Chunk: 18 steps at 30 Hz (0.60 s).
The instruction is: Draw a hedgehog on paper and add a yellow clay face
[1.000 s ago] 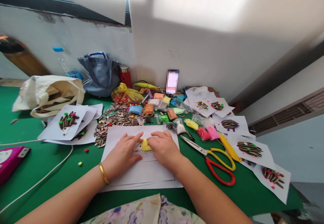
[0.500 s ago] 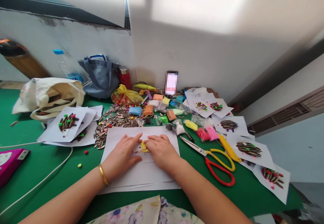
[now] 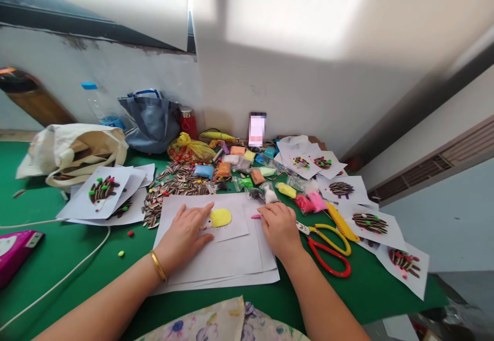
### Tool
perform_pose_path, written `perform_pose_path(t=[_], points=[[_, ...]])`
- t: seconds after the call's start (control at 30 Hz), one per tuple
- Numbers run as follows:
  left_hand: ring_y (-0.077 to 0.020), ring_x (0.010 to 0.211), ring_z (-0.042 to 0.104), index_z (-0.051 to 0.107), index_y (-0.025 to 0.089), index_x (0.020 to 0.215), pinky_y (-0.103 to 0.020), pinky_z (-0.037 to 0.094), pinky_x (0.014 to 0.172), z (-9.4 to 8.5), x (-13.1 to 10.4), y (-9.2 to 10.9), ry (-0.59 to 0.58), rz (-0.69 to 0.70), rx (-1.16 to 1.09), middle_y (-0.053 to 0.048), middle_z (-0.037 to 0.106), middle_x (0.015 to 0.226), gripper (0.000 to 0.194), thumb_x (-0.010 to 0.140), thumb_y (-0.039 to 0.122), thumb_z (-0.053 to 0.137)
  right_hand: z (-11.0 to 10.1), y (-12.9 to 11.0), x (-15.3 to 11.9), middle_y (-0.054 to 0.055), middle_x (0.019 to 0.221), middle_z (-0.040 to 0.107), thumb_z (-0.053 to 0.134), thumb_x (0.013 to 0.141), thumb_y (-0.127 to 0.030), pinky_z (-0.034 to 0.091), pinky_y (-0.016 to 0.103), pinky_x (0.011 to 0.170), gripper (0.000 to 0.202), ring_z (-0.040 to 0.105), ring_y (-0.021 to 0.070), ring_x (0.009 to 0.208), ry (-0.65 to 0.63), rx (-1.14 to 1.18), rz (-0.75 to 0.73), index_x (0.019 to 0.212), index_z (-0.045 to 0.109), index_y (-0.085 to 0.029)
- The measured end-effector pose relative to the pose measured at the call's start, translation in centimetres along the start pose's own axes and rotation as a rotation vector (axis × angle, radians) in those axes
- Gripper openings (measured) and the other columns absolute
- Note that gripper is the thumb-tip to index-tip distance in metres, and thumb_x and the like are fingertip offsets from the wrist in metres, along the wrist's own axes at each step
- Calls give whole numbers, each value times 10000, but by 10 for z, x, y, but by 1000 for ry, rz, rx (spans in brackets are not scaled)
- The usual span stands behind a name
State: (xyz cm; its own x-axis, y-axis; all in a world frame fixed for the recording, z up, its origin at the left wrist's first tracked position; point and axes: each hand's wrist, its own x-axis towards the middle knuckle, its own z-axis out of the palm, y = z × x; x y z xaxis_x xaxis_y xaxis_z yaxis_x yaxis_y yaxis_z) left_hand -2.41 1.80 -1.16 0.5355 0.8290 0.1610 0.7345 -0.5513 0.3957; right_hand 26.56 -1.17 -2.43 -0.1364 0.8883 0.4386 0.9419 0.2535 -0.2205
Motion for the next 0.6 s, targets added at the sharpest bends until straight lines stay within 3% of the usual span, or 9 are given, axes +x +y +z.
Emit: perform_pose_path(t=[0.23, 0.4, 0.6], points=[[-267, 1217, 526, 426, 240, 1407, -572, 250, 1162, -2, 3, -2, 97, 46, 4, -96, 586, 1308, 565, 874, 221, 611, 3, -19, 6, 55, 1043, 690, 568, 902, -151, 342, 389, 918, 184, 552, 228, 1021, -12, 94, -19, 998, 711, -215], [-251, 1158, 561, 534, 223, 1312, -500, 423, 1074, -3, 7, -11, 241, -7, -58, -99, 615, 1248, 369, 957, 211, 434, 4, -24, 4, 58, 1023, 692, 567, 901, -152, 365, 388, 898, 174, 556, 226, 998, -36, 136, -51, 979, 710, -214], [-242, 1147, 587, 608, 207, 1220, -480, 449, 1062, 1, 10, -22, 240, -3, -59, -92, 644, 1231, 352, 930, 155, 414, 4, -37, 2, 62, 1104, 691, 596, 889, -198, 401, 399, 932, 244, 573, 225, 1051, -130, 202, -229, 1112, 682, -244]])
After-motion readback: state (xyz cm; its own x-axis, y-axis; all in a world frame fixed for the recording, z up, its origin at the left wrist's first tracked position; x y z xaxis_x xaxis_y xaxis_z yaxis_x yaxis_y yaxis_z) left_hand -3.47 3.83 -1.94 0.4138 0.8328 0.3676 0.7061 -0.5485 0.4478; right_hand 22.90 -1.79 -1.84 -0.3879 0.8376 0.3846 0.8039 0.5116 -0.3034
